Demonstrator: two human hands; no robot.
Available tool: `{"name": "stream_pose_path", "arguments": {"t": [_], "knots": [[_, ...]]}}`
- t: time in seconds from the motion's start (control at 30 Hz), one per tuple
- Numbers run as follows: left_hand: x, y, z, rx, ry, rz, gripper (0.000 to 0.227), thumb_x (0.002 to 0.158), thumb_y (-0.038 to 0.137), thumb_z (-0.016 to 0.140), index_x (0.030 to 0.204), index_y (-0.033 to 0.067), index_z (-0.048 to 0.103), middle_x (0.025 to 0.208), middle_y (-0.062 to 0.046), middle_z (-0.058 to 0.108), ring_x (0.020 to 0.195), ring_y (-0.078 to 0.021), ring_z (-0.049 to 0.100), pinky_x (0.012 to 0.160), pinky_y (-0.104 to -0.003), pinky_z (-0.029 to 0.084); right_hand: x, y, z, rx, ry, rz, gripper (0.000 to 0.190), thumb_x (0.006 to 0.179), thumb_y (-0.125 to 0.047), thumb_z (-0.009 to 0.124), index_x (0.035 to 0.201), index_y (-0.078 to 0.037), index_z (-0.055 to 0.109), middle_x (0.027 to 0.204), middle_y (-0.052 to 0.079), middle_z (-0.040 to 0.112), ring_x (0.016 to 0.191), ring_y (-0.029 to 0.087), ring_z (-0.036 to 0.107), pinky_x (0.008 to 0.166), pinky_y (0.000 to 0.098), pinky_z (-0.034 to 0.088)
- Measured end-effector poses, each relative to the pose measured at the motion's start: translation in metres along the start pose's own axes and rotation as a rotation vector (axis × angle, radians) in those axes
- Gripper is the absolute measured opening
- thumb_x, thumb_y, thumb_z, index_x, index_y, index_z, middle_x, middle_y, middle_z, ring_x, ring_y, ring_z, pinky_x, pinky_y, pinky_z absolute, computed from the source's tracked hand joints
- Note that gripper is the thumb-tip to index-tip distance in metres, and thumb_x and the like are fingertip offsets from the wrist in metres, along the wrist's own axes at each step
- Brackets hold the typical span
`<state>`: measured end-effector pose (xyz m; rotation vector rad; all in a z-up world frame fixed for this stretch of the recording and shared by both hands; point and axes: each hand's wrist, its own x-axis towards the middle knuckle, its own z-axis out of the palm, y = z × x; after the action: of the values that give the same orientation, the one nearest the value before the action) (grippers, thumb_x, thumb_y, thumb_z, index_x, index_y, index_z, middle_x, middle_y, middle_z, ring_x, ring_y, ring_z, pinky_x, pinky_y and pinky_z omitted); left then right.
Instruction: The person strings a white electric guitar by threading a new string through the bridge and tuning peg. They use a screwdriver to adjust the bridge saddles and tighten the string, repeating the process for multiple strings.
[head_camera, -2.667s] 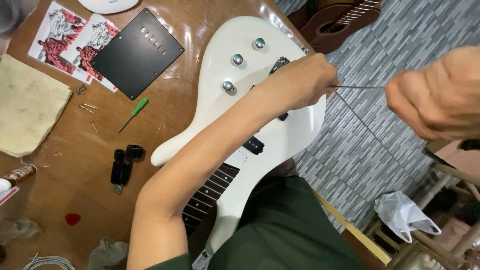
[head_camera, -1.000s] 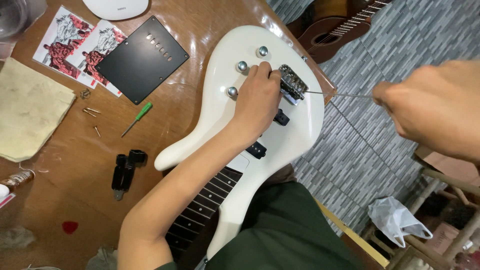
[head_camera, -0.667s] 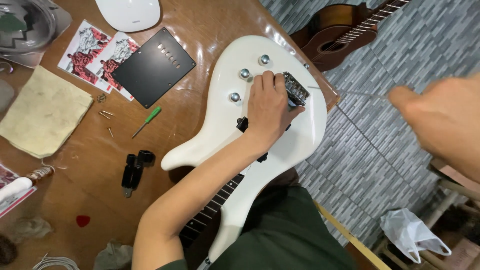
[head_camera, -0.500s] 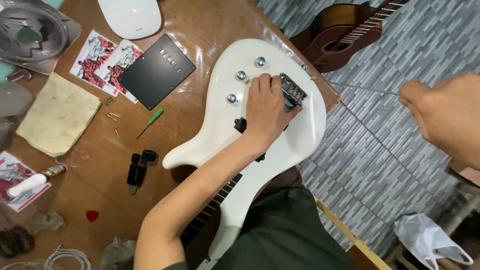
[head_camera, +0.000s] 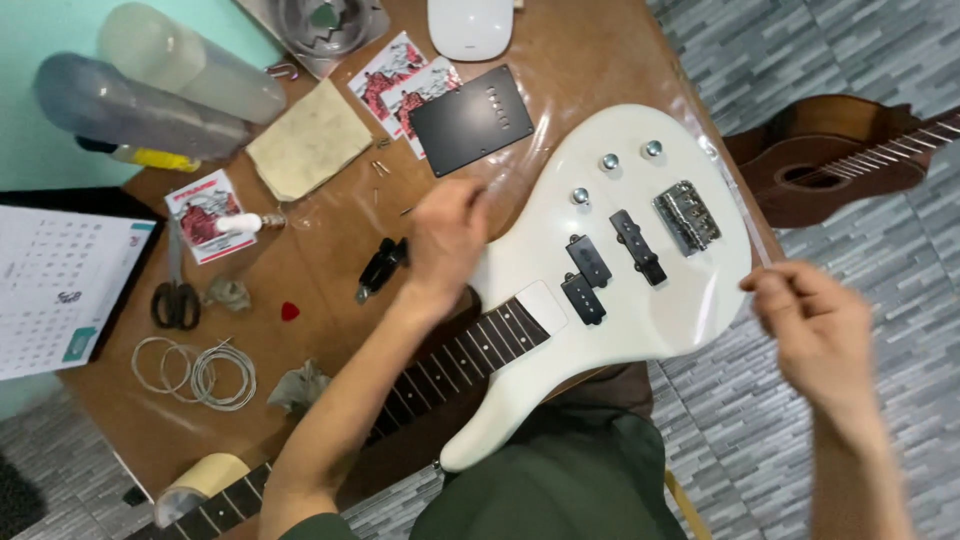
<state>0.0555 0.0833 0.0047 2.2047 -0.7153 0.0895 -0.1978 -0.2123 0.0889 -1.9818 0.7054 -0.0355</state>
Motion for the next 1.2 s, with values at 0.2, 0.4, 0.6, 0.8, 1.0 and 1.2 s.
{"name": "stream_pose_path", "arguments": {"t": [0.2,0.4,0.6,0.8,1.0,1.2], "knots": [[-0.002,-0.131,-0.045,0.19,0.117,-0.518,0.012,0.086,0.012,0.069,0.094,0.0099,0.078,0.081,-0.009,0.078,0.08,-0.0293,0.072,0.078,-0.042,0.053,-0.05,0.002,0.107,0.41,-0.068,0.031,0.022,0.107,-0.017,0.054,0.1,-0.002,0.068,0.06,-0.001,0.047,0.054,0.009,0.04,0.048,0.023,0.031],[0.014,-0.166,-0.024,0.283,0.056,-0.56,0.018,0.086,0.017,0.083,0.1,0.0075,0.075,0.094,-0.015,0.069,0.09,-0.0385,0.065,0.079,-0.05,0.049,-0.065,0.002,0.104,0.247,-0.1,0.046,0.026,0.105,-0.023,0.057,0.095,-0.005,0.072,0.059,-0.001,0.049,0.052,0.009,0.039,0.048,0.0236,0.03],[0.02,-0.173,-0.013,0.322,0.07,-0.486,0.014,0.082,0.002,0.066,0.088,0.0085,0.077,0.092,-0.017,0.07,0.091,-0.041,0.067,0.079,-0.051,0.052,-0.065,0.009,0.09,0.323,-0.02,0.093,0.023,0.106,-0.017,0.057,0.096,0.0,0.069,0.058,0.0,0.042,0.052,0.01,0.036,0.049,0.0246,0.028],[0.035,-0.052,-0.048,0.117,0.101,-0.244,0.018,0.089,-0.004,0.068,0.106,0.0025,0.066,0.09,-0.025,0.071,0.089,-0.0474,0.07,0.077,-0.055,0.054,-0.064,0.035,0.068,0.567,0.158,0.004,0.024,0.111,-0.006,0.048,0.099,0.006,0.064,0.058,-0.004,0.031,0.05,0.004,0.026,0.046,0.0172,0.025],[0.036,0.096,0.086,-0.522,-0.164,0.03,0.021,0.084,0.007,0.084,0.098,0.0222,0.081,0.088,0.004,0.078,0.085,-0.01,0.077,0.078,-0.022,0.06,-0.065,0.053,0.04,0.611,0.362,-0.006,0.025,0.116,-0.009,0.046,0.102,0.005,0.062,0.062,-0.006,0.029,0.057,0.0,0.021,0.048,0.0147,0.023],[0.039,0.113,0.171,-0.541,-0.204,0.161,0.013,0.086,0.007,0.082,0.095,0.0165,0.081,0.086,0.0,0.077,0.083,-0.0177,0.073,0.076,-0.027,0.061,-0.074,0.076,0.042,0.634,0.427,0.072,0.025,0.113,-0.008,0.051,0.099,0.007,0.065,0.061,-0.002,0.031,0.058,0.003,0.025,0.049,0.0172,0.025]]}}
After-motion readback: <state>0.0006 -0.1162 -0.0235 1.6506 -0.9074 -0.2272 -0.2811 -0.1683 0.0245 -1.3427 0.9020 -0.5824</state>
